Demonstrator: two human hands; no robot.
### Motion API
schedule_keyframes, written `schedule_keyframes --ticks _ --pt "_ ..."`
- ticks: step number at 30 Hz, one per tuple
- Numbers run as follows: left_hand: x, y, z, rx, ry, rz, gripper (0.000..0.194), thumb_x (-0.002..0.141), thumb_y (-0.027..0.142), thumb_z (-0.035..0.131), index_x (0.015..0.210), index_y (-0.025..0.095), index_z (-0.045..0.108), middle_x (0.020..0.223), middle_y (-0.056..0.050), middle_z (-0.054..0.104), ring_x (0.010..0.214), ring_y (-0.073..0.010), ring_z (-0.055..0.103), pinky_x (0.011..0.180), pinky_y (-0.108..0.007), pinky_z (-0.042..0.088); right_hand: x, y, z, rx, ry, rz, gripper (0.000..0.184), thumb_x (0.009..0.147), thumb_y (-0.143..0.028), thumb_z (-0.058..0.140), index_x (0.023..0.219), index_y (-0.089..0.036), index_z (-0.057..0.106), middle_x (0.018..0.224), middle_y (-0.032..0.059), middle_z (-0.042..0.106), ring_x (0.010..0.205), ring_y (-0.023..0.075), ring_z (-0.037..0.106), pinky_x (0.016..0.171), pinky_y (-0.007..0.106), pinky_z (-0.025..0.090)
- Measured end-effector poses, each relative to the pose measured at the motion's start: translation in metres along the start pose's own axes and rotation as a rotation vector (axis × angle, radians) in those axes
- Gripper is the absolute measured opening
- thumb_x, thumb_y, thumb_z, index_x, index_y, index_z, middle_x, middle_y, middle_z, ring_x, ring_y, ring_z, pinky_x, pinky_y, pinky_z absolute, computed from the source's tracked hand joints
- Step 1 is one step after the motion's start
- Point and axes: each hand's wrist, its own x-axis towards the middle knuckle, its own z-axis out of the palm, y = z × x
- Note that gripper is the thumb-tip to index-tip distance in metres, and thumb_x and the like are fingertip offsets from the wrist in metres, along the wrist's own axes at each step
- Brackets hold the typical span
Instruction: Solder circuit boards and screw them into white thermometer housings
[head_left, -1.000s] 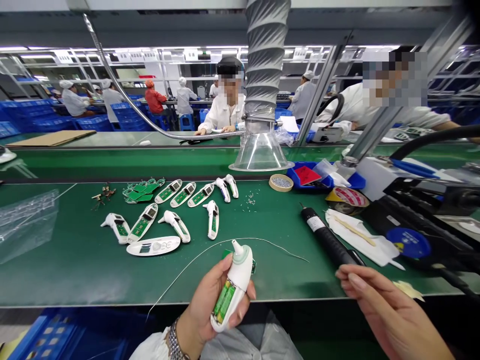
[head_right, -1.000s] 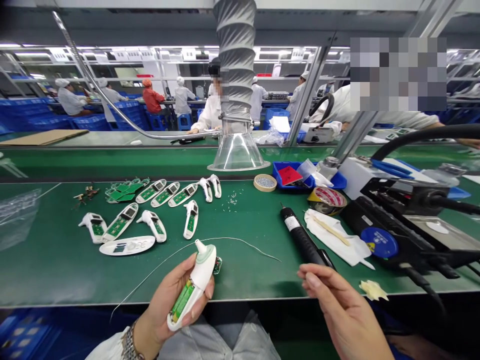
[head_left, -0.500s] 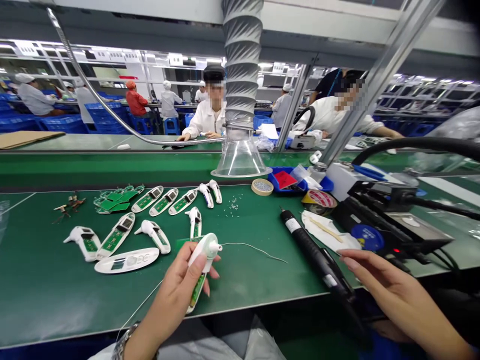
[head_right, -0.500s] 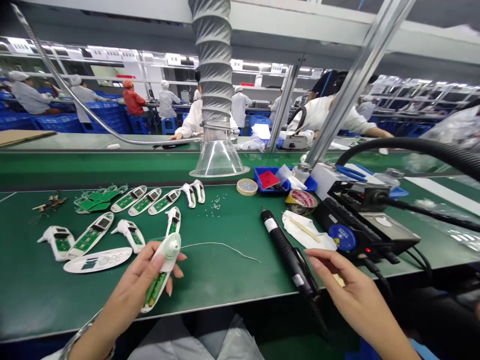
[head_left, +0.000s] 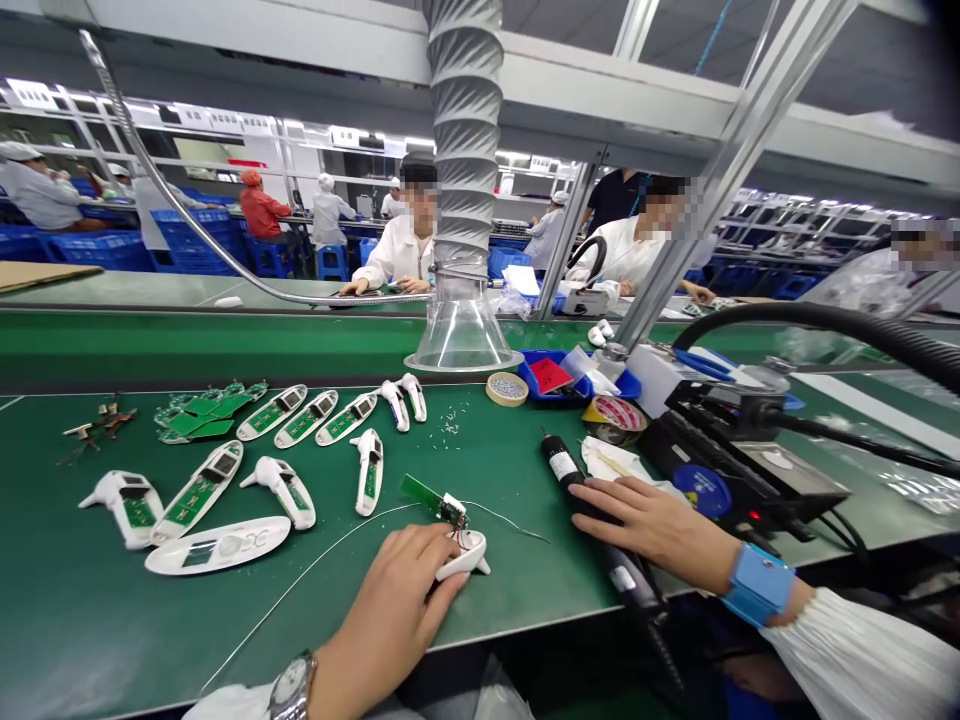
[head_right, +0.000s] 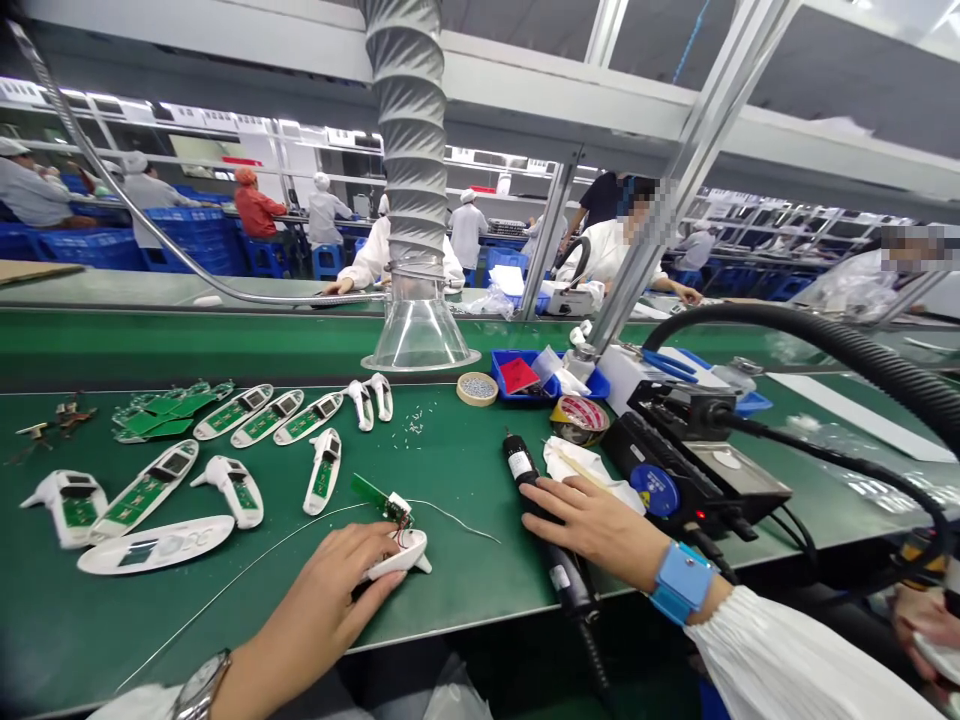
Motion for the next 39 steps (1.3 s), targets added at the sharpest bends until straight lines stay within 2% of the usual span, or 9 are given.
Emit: schedule_keyframes --ticks 3,6,8,11,13,19,27,33,39 --pt "0.0 0.001 0.001 -0.017 -0.002 -0.052 0.017 0.092 0.027 0.04 0.103 0.021 0.052 0.115 -0.006 0.057 0.104 -0.023 0.051 0.088 -0.044 0.044 0.002 -0.007 -0.002 0.135 0.137 0.125 0.045 0.085 0.0 0.031 0.116 -0.021 0.055 0.126 0.0115 0.052 0.111 0.0254 0.052 0.081 0.042 0.051" --pt "0.002 0.004 0.001 -0.048 -0.023 -0.087 0.02 0.092 0.029 0.039 0.104 0.022 0.054 0.114 -0.006 0.058 0.103 -0.0234 0.051 0.088 -0.045 0.044 0.014 -0.025 -0.016 0.386 0.45 0.442 0.033 0.084 -0.014 0.052 0.115 -0.024 0.055 0.12 0.0099 0.055 0.107 0.0246 0.054 0.086 0.04 0.048" --pt "0.003 0.006 -0.001 -0.062 -0.042 -0.103 0.021 0.091 0.029 0.042 0.106 0.023 0.054 0.115 -0.006 0.058 0.104 -0.0239 0.052 0.088 -0.045 0.045 0.033 -0.034 -0.029 0.64 0.811 0.666 0.04 0.075 -0.02 0.068 0.112 -0.026 0.055 0.115 0.0072 0.058 0.104 0.0236 0.056 0.09 0.04 0.045" --pt "0.003 0.009 -0.005 -0.068 -0.052 -0.119 0.023 0.089 0.028 0.044 0.109 0.023 0.054 0.118 -0.005 0.057 0.106 -0.0242 0.052 0.09 -0.045 0.045 0.074 -0.037 -0.044 1.193 1.542 0.871 0.044 0.073 -0.035 0.069 0.113 -0.026 0.051 0.094 0.0013 0.065 0.094 0.0185 0.059 0.092 0.038 0.044" --pt "0.0 0.008 -0.007 -0.078 -0.035 -0.12 0.023 0.089 0.028 0.044 0.109 0.024 0.054 0.117 -0.005 0.058 0.107 -0.0232 0.052 0.091 -0.044 0.046 0.104 -0.032 -0.046 1.408 1.771 0.922 0.034 0.073 -0.036 0.069 0.101 -0.025 0.053 0.074 -0.0047 0.062 0.078 0.0141 0.06 0.084 0.033 0.048" --pt "-0.015 -0.006 -0.014 -0.065 0.192 -0.102 0.017 0.089 0.029 0.045 0.098 0.024 0.057 0.111 -0.007 0.061 0.107 -0.0235 0.055 0.086 -0.039 0.052 0.165 -0.024 -0.024 1.435 1.69 0.9 0.025 0.069 -0.028 0.069 0.084 -0.021 0.051 0.058 -0.006 0.059 0.059 0.0137 0.056 0.069 0.031 0.048" --pt "-0.022 -0.02 -0.024 -0.11 0.328 -0.165 0.013 0.089 0.029 0.046 0.091 0.026 0.058 0.108 -0.006 0.061 0.106 -0.0232 0.055 0.083 -0.04 0.052 0.18 -0.022 -0.001 1.48 1.576 0.939 0.027 0.069 -0.026 0.07 0.085 -0.02 0.051 0.06 -0.0053 0.059 0.06 0.0142 0.056 0.068 0.031 0.046" --pt "-0.007 -0.02 -0.033 -0.119 0.379 -0.2 0.016 0.089 0.032 0.046 0.094 0.025 0.059 0.107 -0.005 0.06 0.104 -0.0224 0.055 0.085 -0.04 0.05 0.164 -0.038 -0.037 1.556 1.55 0.893 0.022 0.072 -0.031 0.064 0.085 -0.024 0.049 0.062 -0.006 0.052 0.063 0.0143 0.051 0.074 0.033 0.046" --pt "0.011 -0.011 -0.032 -0.034 0.412 -0.099 0.02 0.086 0.03 0.053 0.104 0.022 0.06 0.106 -0.008 0.059 0.101 -0.0227 0.054 0.085 -0.041 0.048 0.14 -0.072 -0.085 1.526 1.413 0.958 0.012 0.082 -0.039 0.047 0.082 -0.027 0.046 0.062 -0.0027 0.031 0.058 0.0185 0.042 0.064 0.038 0.045"
